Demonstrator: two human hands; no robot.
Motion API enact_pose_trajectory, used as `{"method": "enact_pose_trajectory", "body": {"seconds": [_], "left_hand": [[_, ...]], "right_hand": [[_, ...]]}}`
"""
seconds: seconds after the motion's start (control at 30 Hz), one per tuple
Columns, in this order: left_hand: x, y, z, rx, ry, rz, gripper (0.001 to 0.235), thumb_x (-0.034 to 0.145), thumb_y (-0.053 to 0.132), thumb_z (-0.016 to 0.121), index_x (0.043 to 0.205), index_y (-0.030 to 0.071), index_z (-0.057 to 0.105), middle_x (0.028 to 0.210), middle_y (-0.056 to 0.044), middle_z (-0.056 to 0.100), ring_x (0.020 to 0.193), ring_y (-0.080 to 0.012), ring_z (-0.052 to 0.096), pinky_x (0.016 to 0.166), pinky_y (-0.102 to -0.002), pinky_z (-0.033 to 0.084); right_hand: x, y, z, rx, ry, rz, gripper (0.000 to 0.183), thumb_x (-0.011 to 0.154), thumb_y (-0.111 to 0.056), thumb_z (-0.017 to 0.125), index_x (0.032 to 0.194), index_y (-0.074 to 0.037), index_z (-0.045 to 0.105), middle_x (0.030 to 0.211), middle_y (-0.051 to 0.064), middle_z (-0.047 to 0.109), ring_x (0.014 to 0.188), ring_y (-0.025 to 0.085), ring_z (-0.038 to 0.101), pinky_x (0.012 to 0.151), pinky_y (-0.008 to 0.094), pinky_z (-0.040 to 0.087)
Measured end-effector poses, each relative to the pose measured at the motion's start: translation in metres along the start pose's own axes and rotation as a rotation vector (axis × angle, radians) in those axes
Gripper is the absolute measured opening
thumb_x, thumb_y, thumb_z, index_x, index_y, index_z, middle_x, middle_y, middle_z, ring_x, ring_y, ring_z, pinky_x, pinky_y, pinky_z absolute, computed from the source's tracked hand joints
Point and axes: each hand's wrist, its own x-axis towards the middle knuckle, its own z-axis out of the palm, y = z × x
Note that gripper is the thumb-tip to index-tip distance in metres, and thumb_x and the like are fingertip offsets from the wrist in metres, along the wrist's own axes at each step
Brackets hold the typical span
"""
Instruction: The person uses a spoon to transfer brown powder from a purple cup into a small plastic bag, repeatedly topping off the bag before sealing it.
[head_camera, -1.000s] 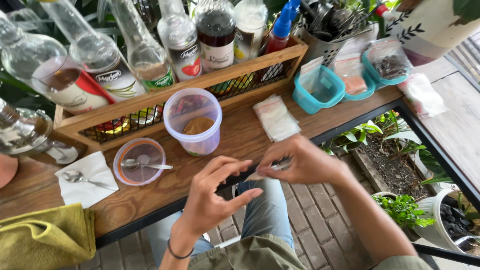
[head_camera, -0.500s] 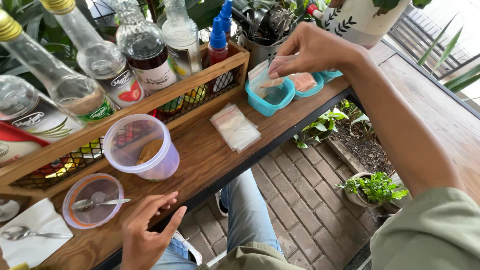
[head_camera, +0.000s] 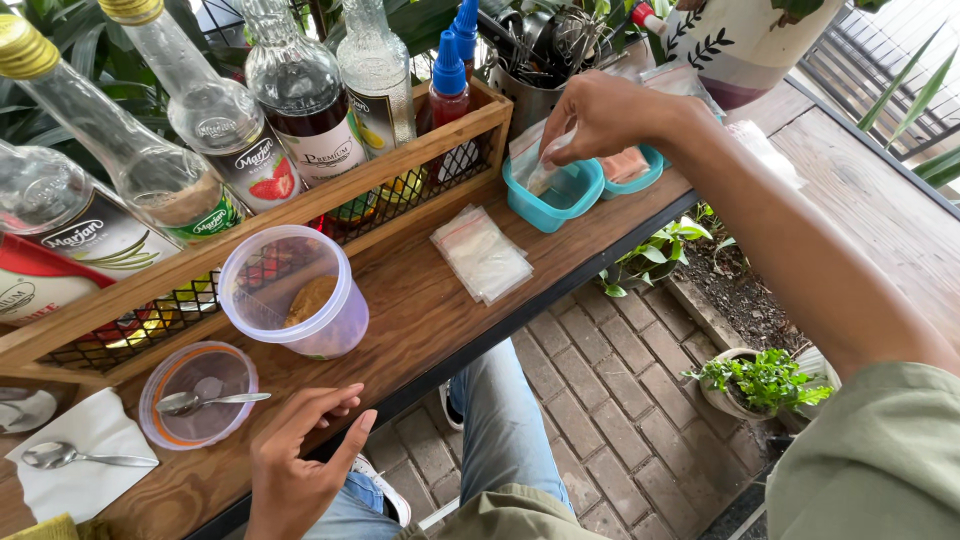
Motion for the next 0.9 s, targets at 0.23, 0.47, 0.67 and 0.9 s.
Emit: {"method": "enact_pose_trajectory", "body": {"seconds": [0.23,0.47,0.67,0.9], "left_hand": [[-0.001,-0.002,0.000,-0.025,0.007,-0.005,0.021,0.082,0.016,0.080,0.102,0.010,0.078,0.098,0.000,0.078,0.081,-0.0073,0.073,0.073,-0.020,0.056],[-0.001,0.001,-0.003,-0.016,0.006,-0.005,0.021,0.082,0.017,0.080,0.102,0.010,0.078,0.093,0.000,0.077,0.079,-0.0070,0.073,0.071,-0.020,0.055],[0.000,0.001,-0.003,-0.012,0.005,-0.010,0.022,0.082,0.018,0.080,0.102,0.010,0.078,0.095,0.000,0.077,0.079,-0.0073,0.073,0.070,-0.020,0.057],[-0.002,0.001,-0.003,-0.027,0.012,-0.011,0.020,0.082,0.018,0.080,0.101,0.009,0.078,0.094,-0.001,0.077,0.077,-0.0070,0.073,0.071,-0.019,0.057]], "right_hand": [[0.005,-0.005,0.009,-0.123,-0.049,0.028,0.030,0.085,-0.040,0.079,0.107,-0.020,0.083,0.088,0.000,0.080,0.079,0.022,0.069,0.071,0.040,0.050],[0.006,-0.016,0.017,-0.136,-0.104,0.118,0.030,0.087,-0.034,0.077,0.112,-0.017,0.081,0.118,-0.001,0.078,0.105,0.026,0.071,0.083,0.046,0.055],[0.010,-0.005,0.027,-0.194,-0.045,0.129,0.039,0.088,-0.045,0.078,0.083,-0.011,0.059,0.052,0.008,0.040,0.054,0.026,0.039,0.053,0.043,0.032],[0.008,-0.013,0.026,-0.190,-0.048,0.118,0.029,0.090,-0.041,0.074,0.111,-0.021,0.082,0.086,0.006,0.078,0.077,0.031,0.066,0.067,0.048,0.052]]}}
